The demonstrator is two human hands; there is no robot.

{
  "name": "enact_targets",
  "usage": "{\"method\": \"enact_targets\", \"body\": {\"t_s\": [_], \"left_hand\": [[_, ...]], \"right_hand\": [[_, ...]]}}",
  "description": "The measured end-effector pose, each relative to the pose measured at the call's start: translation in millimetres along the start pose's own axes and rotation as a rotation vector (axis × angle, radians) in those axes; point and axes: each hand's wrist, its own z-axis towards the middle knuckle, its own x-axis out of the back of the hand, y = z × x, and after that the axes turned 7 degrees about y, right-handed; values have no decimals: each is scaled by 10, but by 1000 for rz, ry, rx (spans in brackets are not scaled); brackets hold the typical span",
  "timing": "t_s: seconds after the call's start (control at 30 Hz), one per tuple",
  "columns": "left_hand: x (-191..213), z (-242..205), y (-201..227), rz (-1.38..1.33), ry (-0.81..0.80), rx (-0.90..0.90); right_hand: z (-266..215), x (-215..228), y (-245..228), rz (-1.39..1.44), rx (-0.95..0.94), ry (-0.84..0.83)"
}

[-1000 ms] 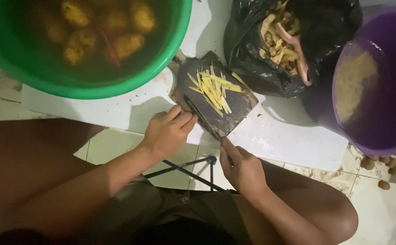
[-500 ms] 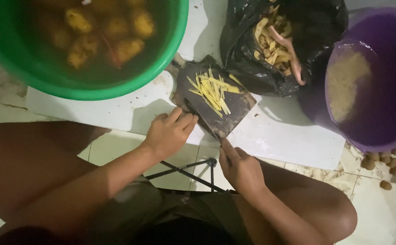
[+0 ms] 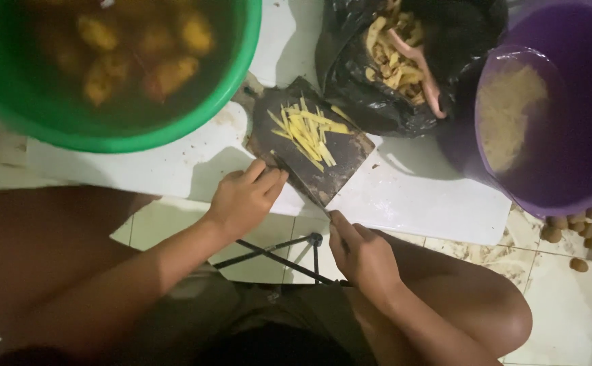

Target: Cutting peeled potatoes into thin strips using a knife on a small wooden board.

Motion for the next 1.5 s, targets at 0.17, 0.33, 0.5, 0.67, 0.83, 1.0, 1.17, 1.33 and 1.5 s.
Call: {"method": "enact_targets", "body": {"t_s": [0.17,0.33,0.5,0.67,0.83,1.0,1.17,1.33,1.5], "left_hand": [[15,7,-8,4,-25,-8],[34,14,7,21,-63,17],[34,10,27,28,-144,58],[28,1,-27,-15,-70,34],[138,102,-114,-99,-139,181],[237,232,-301,-220,-23,336],[180,242,-341,-181,-40,276],[260,344,-278,-289,-99,263],[237,332,-372,-211,-72,326]], "right_hand": [[144,3,-78,19,6,10],[154,35,-88,19,27,26],[15,44,42,6,18,7],[88,154,47,28,-26,63],[138,189,37,92,-51,56],[146,159,-8,92,55,49],[235,201,6,18,68,60],[287,265,56,-100,66,73],[360,422,39,321,-91,-58]]}}
